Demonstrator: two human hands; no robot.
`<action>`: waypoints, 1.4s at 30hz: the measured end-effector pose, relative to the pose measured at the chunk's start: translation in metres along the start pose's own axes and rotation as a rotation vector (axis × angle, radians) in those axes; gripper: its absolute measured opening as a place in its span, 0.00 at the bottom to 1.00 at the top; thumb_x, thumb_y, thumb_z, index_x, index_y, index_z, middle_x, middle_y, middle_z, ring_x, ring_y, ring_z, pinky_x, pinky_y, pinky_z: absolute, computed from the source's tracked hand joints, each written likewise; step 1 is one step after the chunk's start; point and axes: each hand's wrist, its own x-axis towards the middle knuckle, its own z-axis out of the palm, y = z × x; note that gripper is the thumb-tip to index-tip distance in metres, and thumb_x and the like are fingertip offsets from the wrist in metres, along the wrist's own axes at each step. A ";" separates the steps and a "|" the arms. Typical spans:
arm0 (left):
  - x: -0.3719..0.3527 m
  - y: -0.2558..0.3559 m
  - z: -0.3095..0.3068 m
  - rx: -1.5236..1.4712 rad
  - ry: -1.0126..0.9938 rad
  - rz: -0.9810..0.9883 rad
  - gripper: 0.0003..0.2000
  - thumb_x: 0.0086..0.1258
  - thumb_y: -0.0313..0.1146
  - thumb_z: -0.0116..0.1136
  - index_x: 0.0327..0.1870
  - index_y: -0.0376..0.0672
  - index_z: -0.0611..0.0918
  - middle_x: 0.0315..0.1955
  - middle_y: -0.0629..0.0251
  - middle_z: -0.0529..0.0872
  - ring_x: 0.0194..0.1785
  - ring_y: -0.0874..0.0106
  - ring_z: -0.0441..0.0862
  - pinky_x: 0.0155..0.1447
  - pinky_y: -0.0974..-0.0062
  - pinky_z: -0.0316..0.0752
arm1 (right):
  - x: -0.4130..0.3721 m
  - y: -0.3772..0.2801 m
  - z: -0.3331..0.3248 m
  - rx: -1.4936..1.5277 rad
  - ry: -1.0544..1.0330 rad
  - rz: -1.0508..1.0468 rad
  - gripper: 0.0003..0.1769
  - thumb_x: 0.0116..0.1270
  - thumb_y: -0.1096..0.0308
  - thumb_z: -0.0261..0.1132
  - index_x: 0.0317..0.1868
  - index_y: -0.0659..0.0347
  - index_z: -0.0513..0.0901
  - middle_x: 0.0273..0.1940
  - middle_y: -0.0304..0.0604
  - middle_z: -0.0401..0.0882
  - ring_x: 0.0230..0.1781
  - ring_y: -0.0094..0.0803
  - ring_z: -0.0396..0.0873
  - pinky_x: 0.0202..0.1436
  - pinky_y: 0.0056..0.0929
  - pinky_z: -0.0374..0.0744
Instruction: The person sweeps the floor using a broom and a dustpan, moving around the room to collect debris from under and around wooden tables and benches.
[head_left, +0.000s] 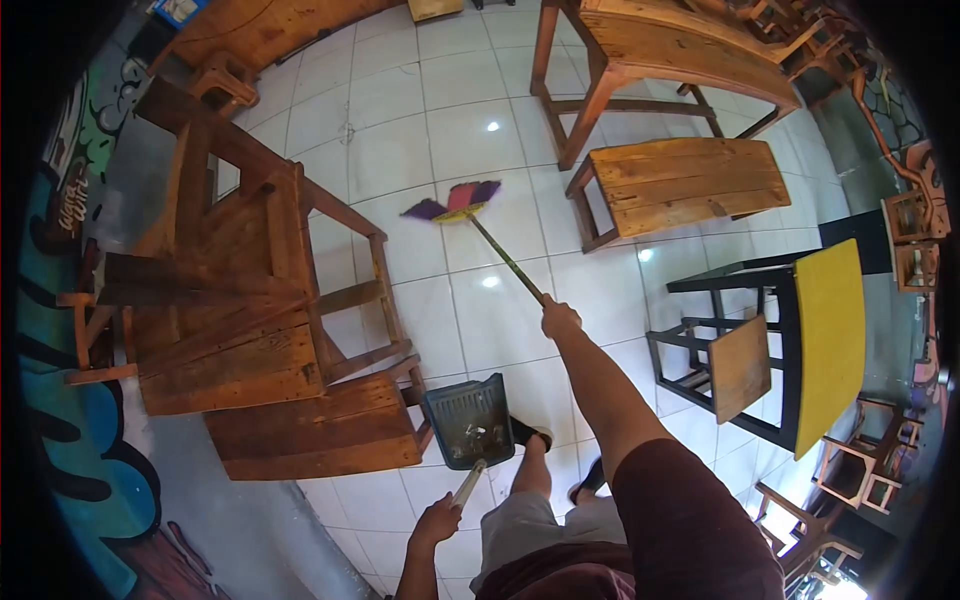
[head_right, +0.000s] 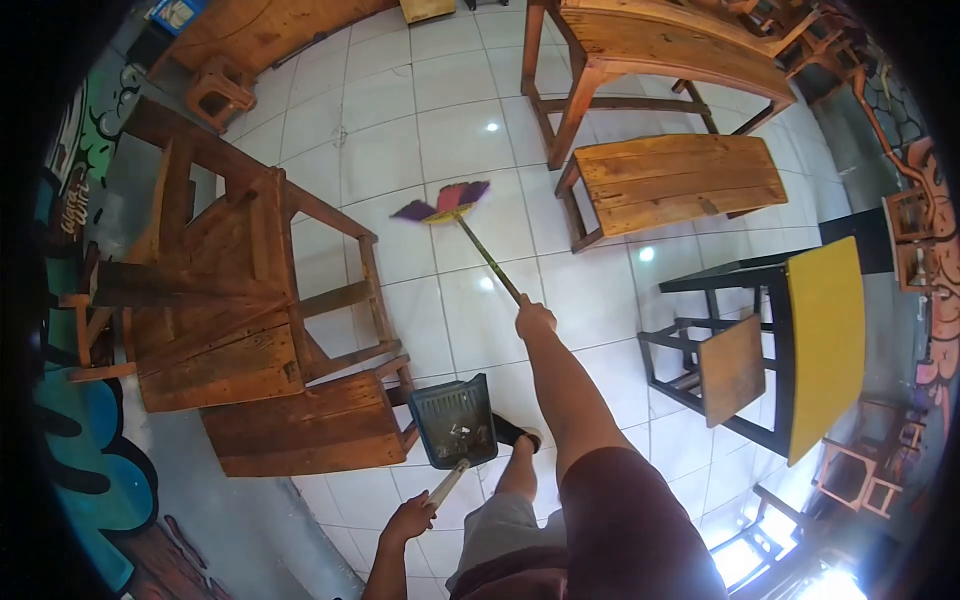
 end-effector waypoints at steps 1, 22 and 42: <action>-0.004 0.006 0.000 -0.038 0.030 -0.005 0.19 0.59 0.37 0.41 0.47 0.32 0.69 0.26 0.53 0.80 0.29 0.61 0.79 0.37 0.66 0.72 | -0.004 0.011 -0.011 -0.052 0.013 -0.018 0.25 0.62 0.61 0.45 0.61 0.46 0.56 0.43 0.52 0.74 0.45 0.46 0.73 0.45 0.40 0.73; 0.059 0.071 0.021 0.456 0.025 0.165 0.23 0.60 0.36 0.40 0.55 0.32 0.64 0.28 0.57 0.80 0.26 0.68 0.79 0.34 0.72 0.73 | -0.309 0.353 0.104 0.275 0.122 0.351 0.19 0.61 0.54 0.50 0.35 0.65 0.70 0.25 0.60 0.75 0.30 0.55 0.75 0.33 0.48 0.73; 0.085 0.115 0.174 0.398 -0.043 0.111 0.23 0.60 0.36 0.39 0.55 0.34 0.65 0.27 0.57 0.80 0.24 0.69 0.78 0.32 0.73 0.73 | -0.232 0.424 0.054 0.363 0.317 0.548 0.12 0.62 0.56 0.49 0.37 0.55 0.66 0.27 0.53 0.76 0.29 0.53 0.75 0.33 0.49 0.70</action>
